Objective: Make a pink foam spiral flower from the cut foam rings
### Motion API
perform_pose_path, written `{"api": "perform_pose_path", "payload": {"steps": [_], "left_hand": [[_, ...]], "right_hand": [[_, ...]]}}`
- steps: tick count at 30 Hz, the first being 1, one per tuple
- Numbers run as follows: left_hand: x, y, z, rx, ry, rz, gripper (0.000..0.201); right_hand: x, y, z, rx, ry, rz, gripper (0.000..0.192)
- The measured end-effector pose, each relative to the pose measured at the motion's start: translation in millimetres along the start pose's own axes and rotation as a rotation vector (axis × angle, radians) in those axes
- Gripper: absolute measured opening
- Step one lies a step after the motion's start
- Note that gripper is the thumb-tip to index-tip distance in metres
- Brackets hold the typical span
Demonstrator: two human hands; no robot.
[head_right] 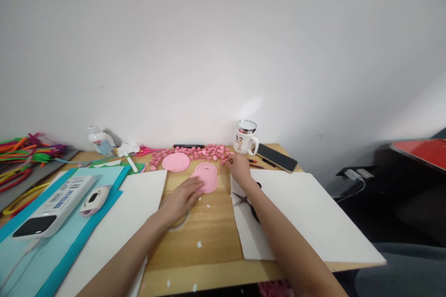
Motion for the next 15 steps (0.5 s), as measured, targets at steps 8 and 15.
{"api": "perform_pose_path", "payload": {"steps": [8, 15], "left_hand": [[-1.0, 4.8, 3.1, -0.112, -0.022, 0.035, 0.022], [-3.2, 4.5, 4.7, -0.104, -0.031, 0.058, 0.022]], "right_hand": [[6.1, -21.9, -4.8, -0.062, -0.012, 0.09, 0.014], [29.0, -71.6, -32.4, -0.268, -0.186, 0.387, 0.015]]}}
Point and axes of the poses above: each hand's wrist, its own x-axis away from the middle knuckle, its own z-axis out of the back of the hand, y = z × x, the point moved 5 cm from there along -x, towards the middle knuckle, and after that the axes turned 14 degrees about z, right-handed, at the moved point
